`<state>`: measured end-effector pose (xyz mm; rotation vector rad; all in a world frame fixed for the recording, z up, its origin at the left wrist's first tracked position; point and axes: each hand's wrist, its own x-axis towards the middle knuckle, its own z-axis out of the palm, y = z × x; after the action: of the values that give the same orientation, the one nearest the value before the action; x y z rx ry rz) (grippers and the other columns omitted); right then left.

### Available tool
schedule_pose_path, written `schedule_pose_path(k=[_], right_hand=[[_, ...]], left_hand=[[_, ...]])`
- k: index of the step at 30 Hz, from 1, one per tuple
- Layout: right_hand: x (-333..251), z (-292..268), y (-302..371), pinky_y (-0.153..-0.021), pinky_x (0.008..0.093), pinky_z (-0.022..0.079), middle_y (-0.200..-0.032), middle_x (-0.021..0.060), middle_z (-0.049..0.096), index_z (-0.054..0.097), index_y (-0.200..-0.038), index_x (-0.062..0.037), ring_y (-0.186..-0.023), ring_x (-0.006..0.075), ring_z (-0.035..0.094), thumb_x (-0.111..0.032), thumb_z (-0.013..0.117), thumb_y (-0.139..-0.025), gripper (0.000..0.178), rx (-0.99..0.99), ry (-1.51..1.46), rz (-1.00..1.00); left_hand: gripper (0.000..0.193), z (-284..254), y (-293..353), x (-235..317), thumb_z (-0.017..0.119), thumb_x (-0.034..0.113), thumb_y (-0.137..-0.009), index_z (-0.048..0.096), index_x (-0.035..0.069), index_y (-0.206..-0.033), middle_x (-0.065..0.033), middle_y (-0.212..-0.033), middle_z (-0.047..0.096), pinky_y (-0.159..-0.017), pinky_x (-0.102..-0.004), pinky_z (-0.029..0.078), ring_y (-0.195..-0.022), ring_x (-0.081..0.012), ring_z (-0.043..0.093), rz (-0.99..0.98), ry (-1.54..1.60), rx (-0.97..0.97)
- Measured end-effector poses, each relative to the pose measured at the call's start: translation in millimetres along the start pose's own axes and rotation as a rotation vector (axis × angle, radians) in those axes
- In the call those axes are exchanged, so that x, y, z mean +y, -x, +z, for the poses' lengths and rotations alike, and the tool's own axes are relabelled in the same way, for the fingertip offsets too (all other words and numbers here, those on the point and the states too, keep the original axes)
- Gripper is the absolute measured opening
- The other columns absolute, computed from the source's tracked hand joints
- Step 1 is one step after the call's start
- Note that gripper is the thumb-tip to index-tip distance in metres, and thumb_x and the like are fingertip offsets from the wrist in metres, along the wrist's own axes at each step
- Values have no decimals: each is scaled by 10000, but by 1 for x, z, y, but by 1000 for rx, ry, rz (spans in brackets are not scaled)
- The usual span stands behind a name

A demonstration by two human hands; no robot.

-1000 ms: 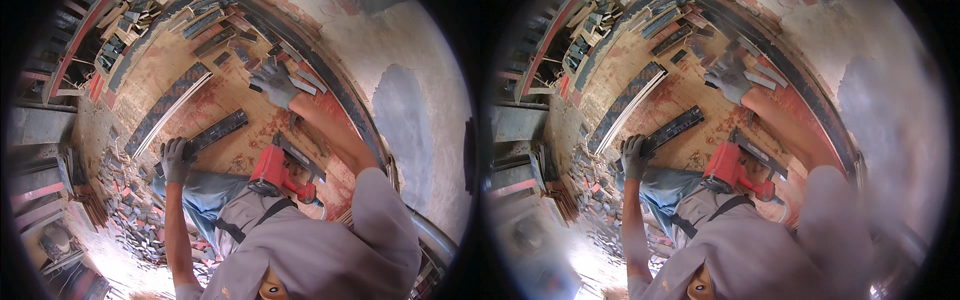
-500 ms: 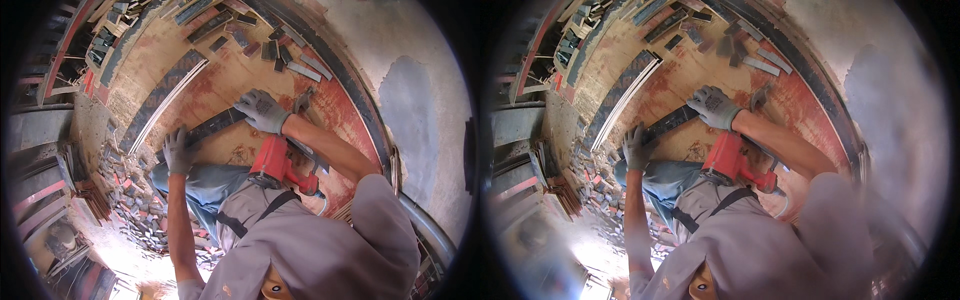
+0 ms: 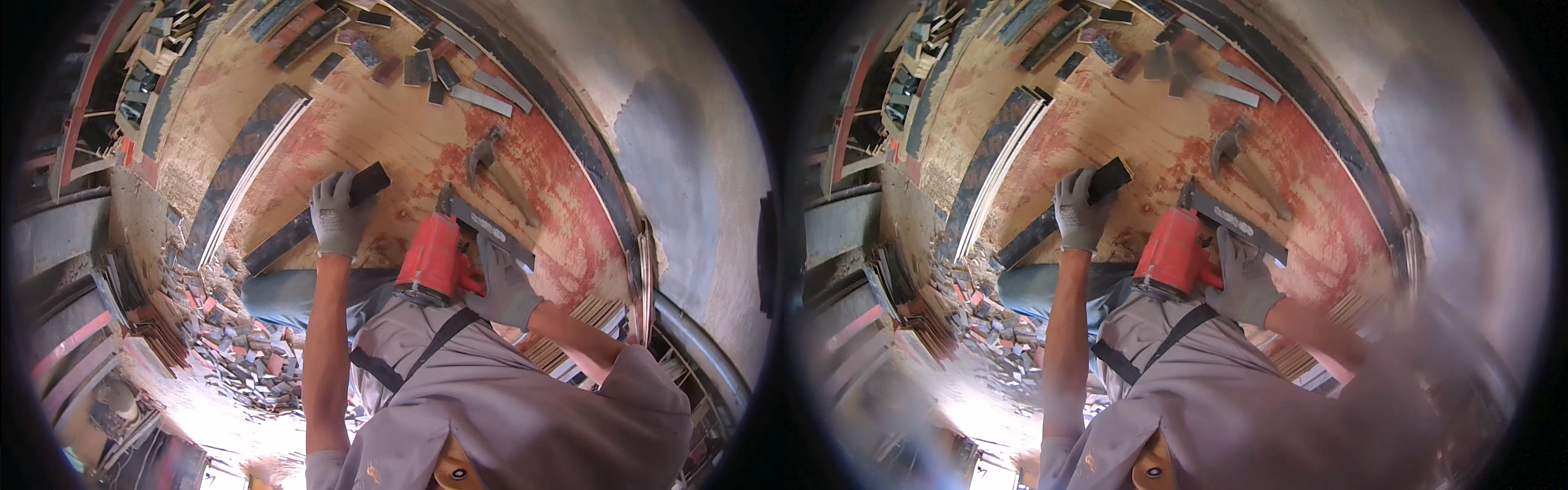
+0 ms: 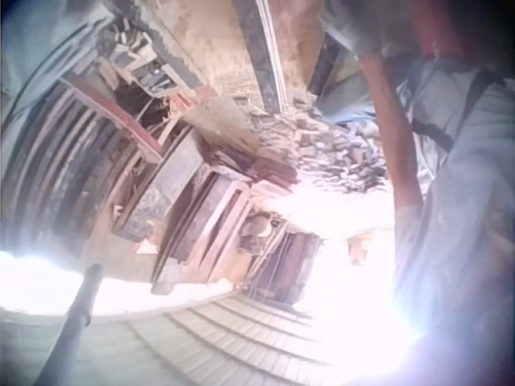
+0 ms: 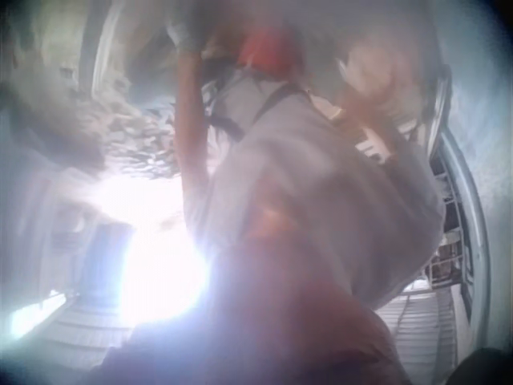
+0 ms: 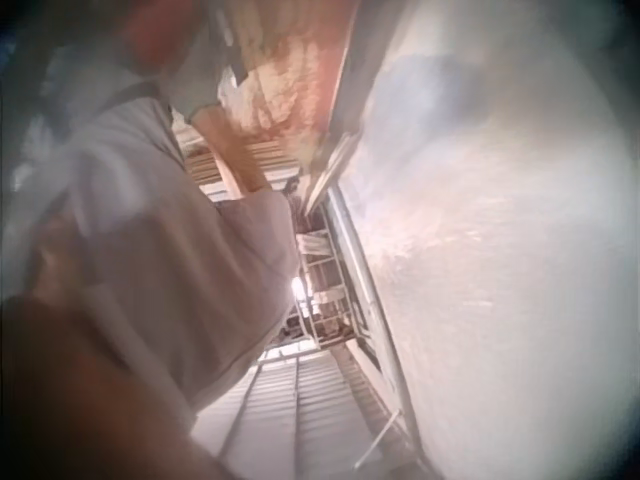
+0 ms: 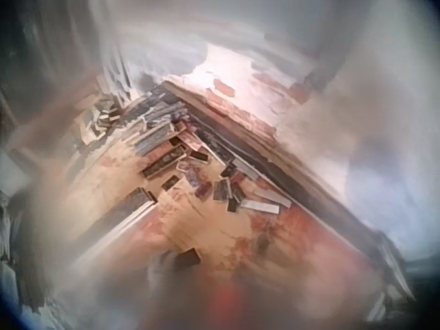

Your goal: The person uses a red nail gun to fasten small wooden planks onto a larger wooden board. They repeatedly pick up planks, position them, and drive nails into them while sitting on the floor.

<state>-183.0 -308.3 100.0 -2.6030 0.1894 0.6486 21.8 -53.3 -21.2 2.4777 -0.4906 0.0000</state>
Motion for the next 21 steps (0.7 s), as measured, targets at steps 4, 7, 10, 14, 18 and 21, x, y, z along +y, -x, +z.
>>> schedule_pose_path(k=[4, 7, 10, 14, 18, 21], right_hand=[[-18, 3, -10, -1159, 477, 414, -1395, 412, 534, 14, -1627, 118, -1340, 516, 538, -251, 737, -832, 1137, -265, -324, 207], [-13, 24, -21, -1159, 453, 411, -1397, 424, 526, 11, -1632, 106, -1338, 523, 538, -219, 730, -819, 1132, -246, -450, 225], [-9, 29, -21, -1137, 460, 428, -1404, 425, 521, 34, -1633, 97, -1329, 520, 547, -211, 743, -808, 1130, -221, -464, 229], [-3, 16, -19, -1131, 481, 433, -1431, 396, 516, 90, -1637, 64, -1328, 514, 549, -258, 786, -807, 1130, -154, -449, 168], [5, 2, -20, -1155, 478, 450, -1531, 240, 506, 271, -1627, -50, -1367, 387, 559, -356, 805, -838, 1000, -184, -832, 208], [43, 43, 11, -1265, 447, 333, -1608, 92, 465, 384, -1599, -119, -1469, 270, 458, -352, 669, -978, 721, -169, -1062, -25]], left_hand=[[602, 2, 1, -4, 923, 238, -718, 697, 96, -1258, -154, -1207, 681, -989, -510, 511, -1128, -389, 623, 6, 19, 7], [596, -1, -4, 1, 925, 240, -714, 698, 98, -1247, -151, -1195, 680, -982, -507, 516, -1115, -387, 626, 0, -12, -24], [586, -6, -7, 7, 922, 241, -716, 700, 104, -1241, -145, -1181, 680, -970, -495, 525, -1100, -381, 632, -6, -45, -48], [562, -9, -11, 9, 906, 261, -730, 705, 111, -1233, -136, -1173, 680, -943, -485, 540, -1090, -372, 638, -23, -79, -92], [530, -12, -14, 12, 887, 286, -735, 704, 140, -1211, -98, -1176, 676, -906, -493, 557, -1102, -342, 645, -52, -139, -158], [476, -13, -19, 17, 866, 328, -755, 700, 145, -1163, -84, -1151, 673, -883, -490, 558, -1084, -335, 650, -55, -176, -190]])
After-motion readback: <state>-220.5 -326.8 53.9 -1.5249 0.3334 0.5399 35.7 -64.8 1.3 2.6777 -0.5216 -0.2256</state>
